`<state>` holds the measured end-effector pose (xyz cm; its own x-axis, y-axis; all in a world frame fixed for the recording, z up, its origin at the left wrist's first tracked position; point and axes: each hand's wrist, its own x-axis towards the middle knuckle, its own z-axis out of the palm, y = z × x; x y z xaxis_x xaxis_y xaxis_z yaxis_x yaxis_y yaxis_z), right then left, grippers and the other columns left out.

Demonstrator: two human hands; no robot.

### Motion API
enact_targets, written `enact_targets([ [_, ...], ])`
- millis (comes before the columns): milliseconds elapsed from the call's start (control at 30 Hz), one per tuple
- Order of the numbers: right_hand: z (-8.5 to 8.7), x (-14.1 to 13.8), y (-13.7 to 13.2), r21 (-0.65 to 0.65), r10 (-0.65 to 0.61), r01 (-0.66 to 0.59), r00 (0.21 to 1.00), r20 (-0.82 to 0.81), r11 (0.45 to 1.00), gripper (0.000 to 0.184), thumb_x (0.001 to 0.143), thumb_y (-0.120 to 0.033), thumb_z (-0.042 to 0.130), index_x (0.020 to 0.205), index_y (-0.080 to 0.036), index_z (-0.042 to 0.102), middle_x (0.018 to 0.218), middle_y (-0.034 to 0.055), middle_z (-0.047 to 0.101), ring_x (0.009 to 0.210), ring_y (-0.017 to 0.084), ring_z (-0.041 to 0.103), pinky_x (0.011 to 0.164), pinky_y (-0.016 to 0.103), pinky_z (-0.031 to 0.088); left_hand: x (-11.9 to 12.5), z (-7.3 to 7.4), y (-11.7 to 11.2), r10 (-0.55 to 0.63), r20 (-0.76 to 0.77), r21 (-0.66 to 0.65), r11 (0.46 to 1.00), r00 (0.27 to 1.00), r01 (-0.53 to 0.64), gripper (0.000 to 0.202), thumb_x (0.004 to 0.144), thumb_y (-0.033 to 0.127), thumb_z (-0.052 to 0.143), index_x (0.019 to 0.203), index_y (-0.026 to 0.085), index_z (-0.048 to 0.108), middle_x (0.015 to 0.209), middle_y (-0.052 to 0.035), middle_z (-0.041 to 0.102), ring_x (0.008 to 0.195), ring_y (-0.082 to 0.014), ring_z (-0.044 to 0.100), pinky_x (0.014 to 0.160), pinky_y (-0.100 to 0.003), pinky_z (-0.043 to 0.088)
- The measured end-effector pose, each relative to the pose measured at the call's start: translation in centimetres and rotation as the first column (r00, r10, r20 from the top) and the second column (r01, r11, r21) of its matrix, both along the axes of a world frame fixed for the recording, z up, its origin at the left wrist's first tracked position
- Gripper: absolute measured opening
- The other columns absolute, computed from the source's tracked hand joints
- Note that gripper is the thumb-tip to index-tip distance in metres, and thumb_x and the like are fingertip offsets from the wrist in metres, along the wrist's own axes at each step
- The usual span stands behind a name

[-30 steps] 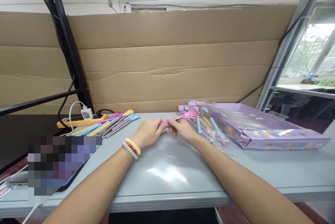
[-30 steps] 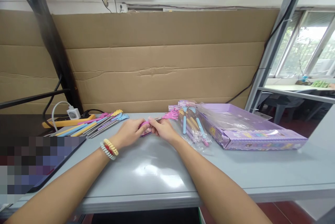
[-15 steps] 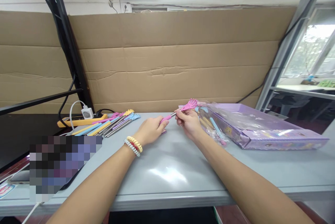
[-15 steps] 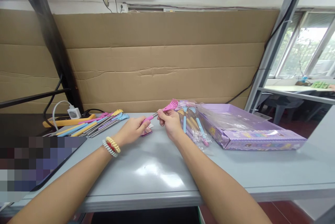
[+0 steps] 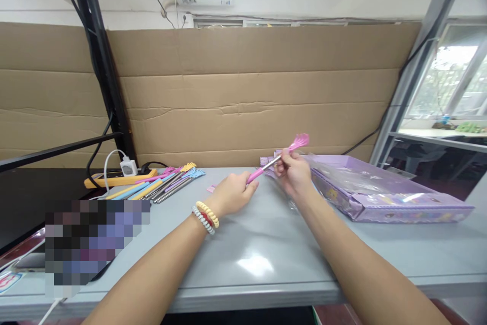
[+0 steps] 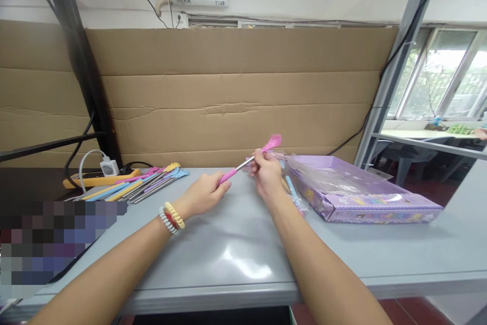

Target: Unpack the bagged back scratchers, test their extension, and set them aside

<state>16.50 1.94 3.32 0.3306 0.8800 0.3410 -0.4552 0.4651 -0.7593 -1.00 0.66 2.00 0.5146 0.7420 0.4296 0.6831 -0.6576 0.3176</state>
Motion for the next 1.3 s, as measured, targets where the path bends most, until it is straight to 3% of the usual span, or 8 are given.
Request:
enact_targets([
  [133,1.1,2.9,-0.2,-0.001,-0.169,0.171,0.971,-0.168,0.985,0.030,0.069,-0.027,0.071,0.061,-0.016,0.044,0.043,-0.0090,0.040,0.033,0.001,0.031,0.030,0.012,0.025,-0.3,0.3,-0.9,0.029,-0.145,-0.009,0.999,0.989,-0.030,0.033,0.089,0.044,0.030,0.084,0.020,0.053,0.065,-0.0027,0.057,0.056,-0.0170,0.052,0.050,-0.026,0.028],
  [300,1.7,5.0,-0.2,0.034,-0.205,0.219,0.948,-0.242,0.975,0.030,0.075,-0.025,0.066,0.060,-0.016,0.042,0.044,-0.0090,0.039,0.032,0.000,0.027,0.029,0.013,0.023,0.5,0.5,-1.8,0.014,-0.199,0.027,1.000,0.980,-0.009,0.045,0.090,0.050,0.019,0.091,0.020,0.052,0.071,-0.0052,0.060,0.059,-0.0193,0.055,0.052,-0.027,0.032],
  [400,1.8,4.3,0.2,0.021,-0.185,0.195,0.955,-0.231,0.981,0.030,0.075,-0.032,0.065,0.061,-0.017,0.043,0.043,-0.0100,0.036,0.032,0.002,0.028,0.030,0.014,0.025,0.7,0.4,-0.9,0.067,-0.199,0.062,0.997,0.978,-0.056,0.047,0.092,0.046,0.012,0.092,0.021,0.052,0.073,-0.0060,0.061,0.065,-0.0214,0.058,0.057,-0.029,0.035],
  [500,2.2,1.8,0.9,-0.106,-0.251,0.234,0.948,-0.197,0.966,0.024,0.082,-0.034,0.054,0.067,-0.018,0.046,0.045,-0.0087,0.041,0.034,0.005,0.037,0.032,0.017,0.031,0.9,0.4,1.0,0.110,-0.192,0.050,0.993,0.975,-0.102,0.040,0.093,0.042,0.014,0.098,0.023,0.049,0.077,-0.0053,0.063,0.070,-0.0225,0.060,0.059,-0.029,0.037],
  [667,2.6,-3.4,2.5,-0.203,0.025,-0.075,0.972,-0.235,0.976,0.025,0.087,-0.030,0.041,0.065,-0.019,0.043,0.045,-0.0049,0.048,0.040,0.009,0.049,0.040,0.020,0.040,2.8,-0.4,3.7,0.190,-0.074,0.018,0.982,0.979,-0.189,0.024,0.091,0.029,0.028,0.094,0.019,0.049,0.096,-0.0110,0.063,0.087,-0.0239,0.060,0.068,-0.030,0.040],
  [767,1.9,-5.0,3.3,-0.203,0.021,-0.085,0.953,-0.301,0.976,0.024,0.080,-0.026,0.049,0.061,-0.020,0.037,0.038,-0.0091,0.037,0.034,0.007,0.040,0.037,0.019,0.033,3.7,-1.5,4.1,0.222,0.038,-0.035,0.975,0.974,-0.221,0.023,0.090,0.024,0.028,0.095,0.015,0.049,0.100,-0.0146,0.062,0.092,-0.0246,0.059,0.071,-0.031,0.041],
  [1033,0.2,-3.0,3.3,-0.184,0.185,-0.254,0.927,-0.327,0.949,0.048,0.074,-0.029,0.053,0.056,-0.019,0.010,0.031,-0.0087,0.021,0.030,0.006,0.022,0.035,0.021,0.027,3.3,-2.4,2.5,0.166,-0.003,-0.047,0.985,0.986,-0.166,0.035,0.091,0.041,0.023,0.101,0.017,0.047,0.097,-0.0142,0.062,0.084,-0.0266,0.060,0.069,-0.035,0.040],
  [1300,0.5,-3.1,2.3,-0.098,0.219,-0.267,0.913,-0.346,0.959,0.050,0.072,-0.021,0.055,0.054,-0.019,0.008,0.030,-0.0090,0.015,0.028,0.005,0.014,0.031,0.021,0.016,3.2,-2.4,2.3,-0.054,0.146,-0.072,0.995,0.988,0.065,0.025,0.086,0.039,0.036,0.086,0.017,0.049,0.090,-0.0073,0.061,0.077,-0.0198,0.054,0.064,-0.029,0.040],
])
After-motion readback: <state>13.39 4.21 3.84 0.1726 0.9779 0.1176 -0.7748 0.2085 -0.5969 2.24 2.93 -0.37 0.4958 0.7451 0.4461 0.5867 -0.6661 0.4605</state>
